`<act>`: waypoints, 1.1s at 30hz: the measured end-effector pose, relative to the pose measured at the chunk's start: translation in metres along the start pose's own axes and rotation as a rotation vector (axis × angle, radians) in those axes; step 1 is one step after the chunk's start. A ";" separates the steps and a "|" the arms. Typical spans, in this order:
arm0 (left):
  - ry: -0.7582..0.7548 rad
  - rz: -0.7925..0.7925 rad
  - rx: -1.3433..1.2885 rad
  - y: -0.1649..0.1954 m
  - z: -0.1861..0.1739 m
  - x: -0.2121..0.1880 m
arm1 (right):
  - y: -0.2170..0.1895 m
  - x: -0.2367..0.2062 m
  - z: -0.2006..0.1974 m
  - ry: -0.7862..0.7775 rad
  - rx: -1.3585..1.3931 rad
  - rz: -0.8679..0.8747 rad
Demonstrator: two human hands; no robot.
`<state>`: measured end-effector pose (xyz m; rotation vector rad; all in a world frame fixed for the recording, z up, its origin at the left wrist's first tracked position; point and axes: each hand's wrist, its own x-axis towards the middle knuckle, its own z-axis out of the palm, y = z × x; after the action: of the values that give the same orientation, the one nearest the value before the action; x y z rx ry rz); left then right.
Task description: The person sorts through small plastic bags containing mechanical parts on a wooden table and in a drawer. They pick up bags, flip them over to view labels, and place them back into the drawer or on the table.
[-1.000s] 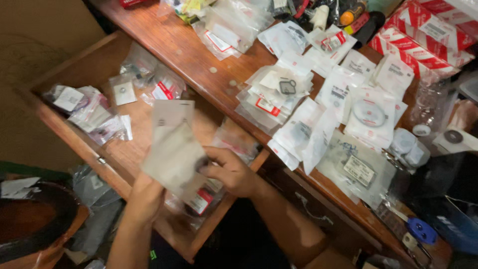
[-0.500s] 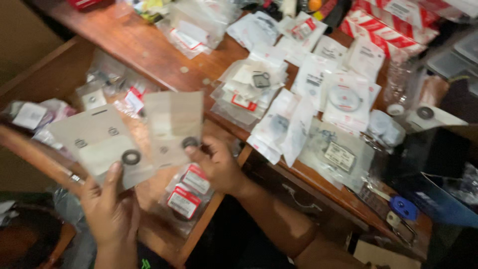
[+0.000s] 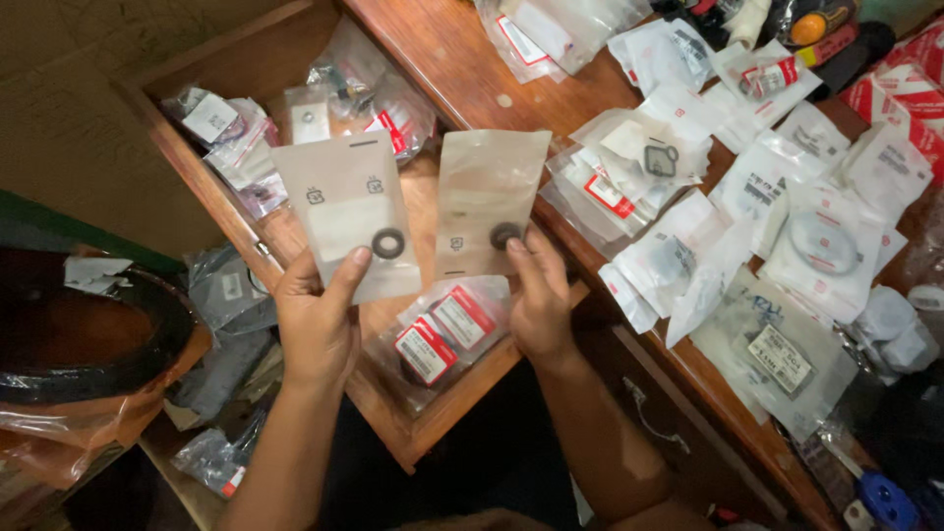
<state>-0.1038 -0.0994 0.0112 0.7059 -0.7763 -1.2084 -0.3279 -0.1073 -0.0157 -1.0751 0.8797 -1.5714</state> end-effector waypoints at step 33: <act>-0.060 0.018 0.103 0.004 0.000 -0.001 | -0.017 0.001 0.020 -0.104 0.111 -0.025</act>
<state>-0.1016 -0.0975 0.0138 0.7486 -0.8976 -1.1842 -0.3151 -0.1051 0.0072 -1.0813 0.7034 -1.5521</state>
